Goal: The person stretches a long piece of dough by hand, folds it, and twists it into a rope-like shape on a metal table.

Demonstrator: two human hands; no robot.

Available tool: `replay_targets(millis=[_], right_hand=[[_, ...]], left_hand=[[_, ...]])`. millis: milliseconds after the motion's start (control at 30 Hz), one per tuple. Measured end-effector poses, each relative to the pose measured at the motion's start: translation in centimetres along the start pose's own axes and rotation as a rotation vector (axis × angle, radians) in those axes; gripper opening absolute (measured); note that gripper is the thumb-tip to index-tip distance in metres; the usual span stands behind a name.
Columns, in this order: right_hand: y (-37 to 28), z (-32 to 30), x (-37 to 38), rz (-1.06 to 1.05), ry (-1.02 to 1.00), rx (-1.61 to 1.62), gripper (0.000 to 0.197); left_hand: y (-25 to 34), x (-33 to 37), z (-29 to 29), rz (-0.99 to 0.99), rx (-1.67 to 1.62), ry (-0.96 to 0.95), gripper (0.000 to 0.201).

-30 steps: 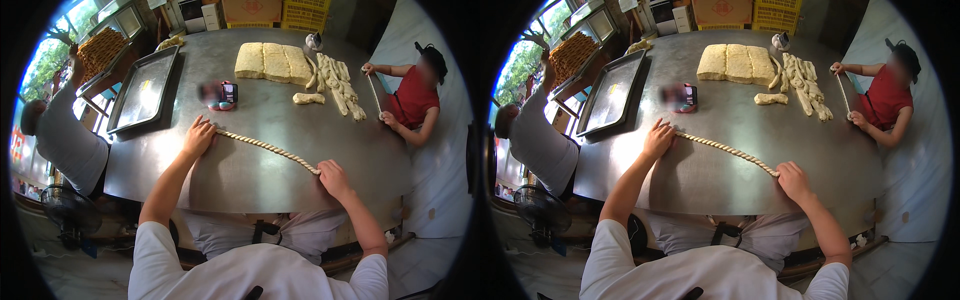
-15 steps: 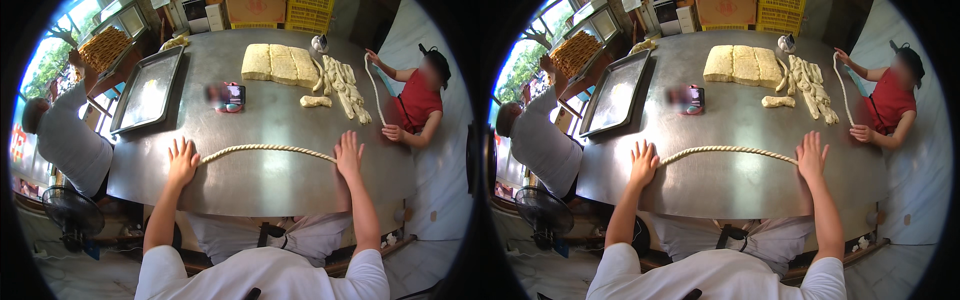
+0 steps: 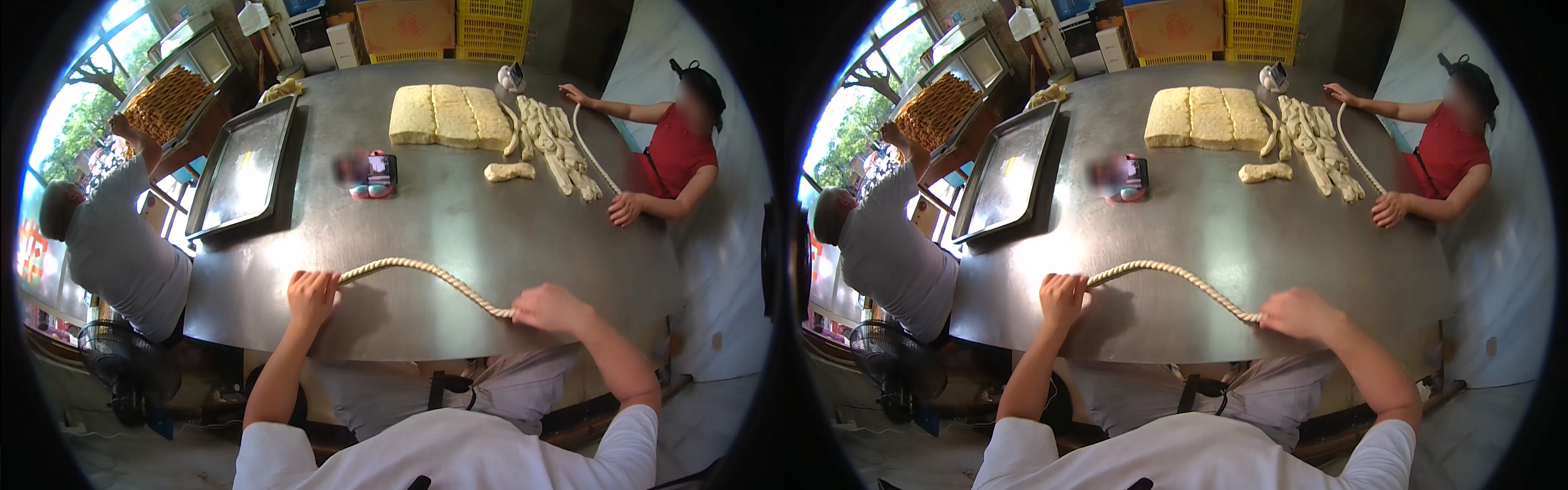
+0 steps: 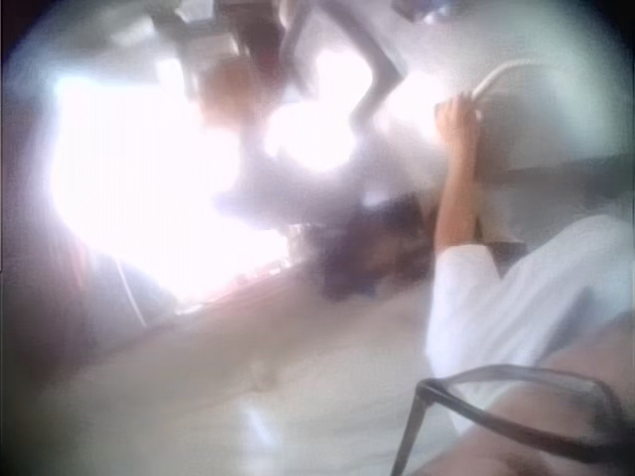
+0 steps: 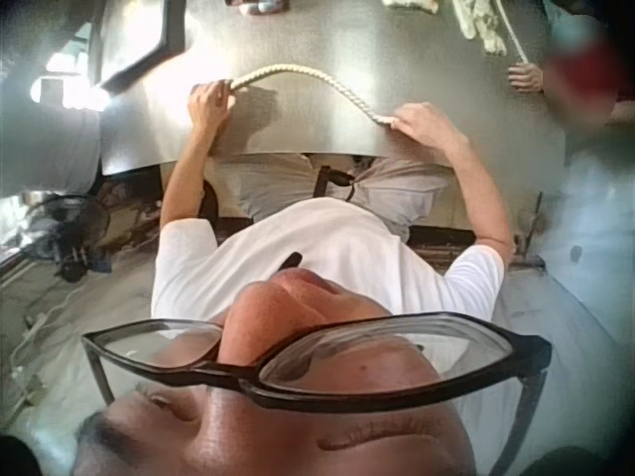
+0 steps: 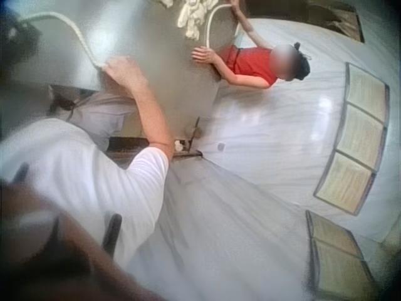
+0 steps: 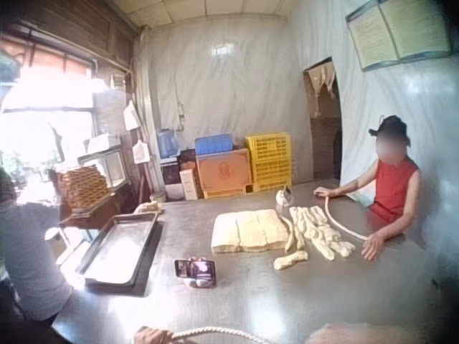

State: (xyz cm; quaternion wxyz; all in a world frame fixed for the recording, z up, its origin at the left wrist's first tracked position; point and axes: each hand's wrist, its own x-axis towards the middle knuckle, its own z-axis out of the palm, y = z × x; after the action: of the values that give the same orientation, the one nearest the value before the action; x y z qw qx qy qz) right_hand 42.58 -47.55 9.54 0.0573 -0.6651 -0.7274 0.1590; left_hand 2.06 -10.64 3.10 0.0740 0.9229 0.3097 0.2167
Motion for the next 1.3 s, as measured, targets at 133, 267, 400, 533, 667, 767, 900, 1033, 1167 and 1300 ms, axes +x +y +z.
replay_targets(millis=[133,267,400,533,667,767,900,1033,1167,1300], right_hand=[[4.1,-4.2,4.2,0.299,0.544,0.121,0.023],[4.0,1.8,-6.8,0.27,0.064,0.063,0.025],[-6.1,-7.4,-2.0,-0.102,-0.139,0.379,0.018],[8.9,-6.4,-11.3,0.481,0.473,0.96,0.015],[15.2,-1.4,-14.2,0.844,0.533,0.14,0.018],[8.5,1.0,-8.3,0.65,0.652,0.034,0.015],[0.1,9.5,-8.4,0.503,0.323,-0.216,0.057],[10.6,5.7,-3.7,0.953,0.464,-0.301,0.067],[12.5,6.8,-5.3,0.704,0.486,-0.218,0.057],[8.2,5.3,-6.2,0.3,0.51,0.077,0.025]], left_hand=[[3.6,3.8,3.3,0.034,-0.007,0.12,0.061],[7.4,-6.7,2.0,0.058,-0.004,-0.218,0.052],[9.3,-2.4,3.0,-0.151,-1.085,-0.419,0.03],[5.4,1.3,-1.1,-0.115,-1.018,-0.816,0.024],[-3.5,2.5,-1.0,-0.12,-0.17,-0.298,0.019],[-2.4,4.3,0.0,0.136,0.11,0.068,0.021],[-3.6,0.6,-0.5,0.322,0.025,0.094,0.029],[-2.5,4.1,0.3,-0.235,0.08,-0.125,0.047],[-5.1,-7.0,1.3,-0.079,0.361,-0.086,0.05],[-0.6,-7.7,-1.3,0.071,0.264,0.107,0.017]])
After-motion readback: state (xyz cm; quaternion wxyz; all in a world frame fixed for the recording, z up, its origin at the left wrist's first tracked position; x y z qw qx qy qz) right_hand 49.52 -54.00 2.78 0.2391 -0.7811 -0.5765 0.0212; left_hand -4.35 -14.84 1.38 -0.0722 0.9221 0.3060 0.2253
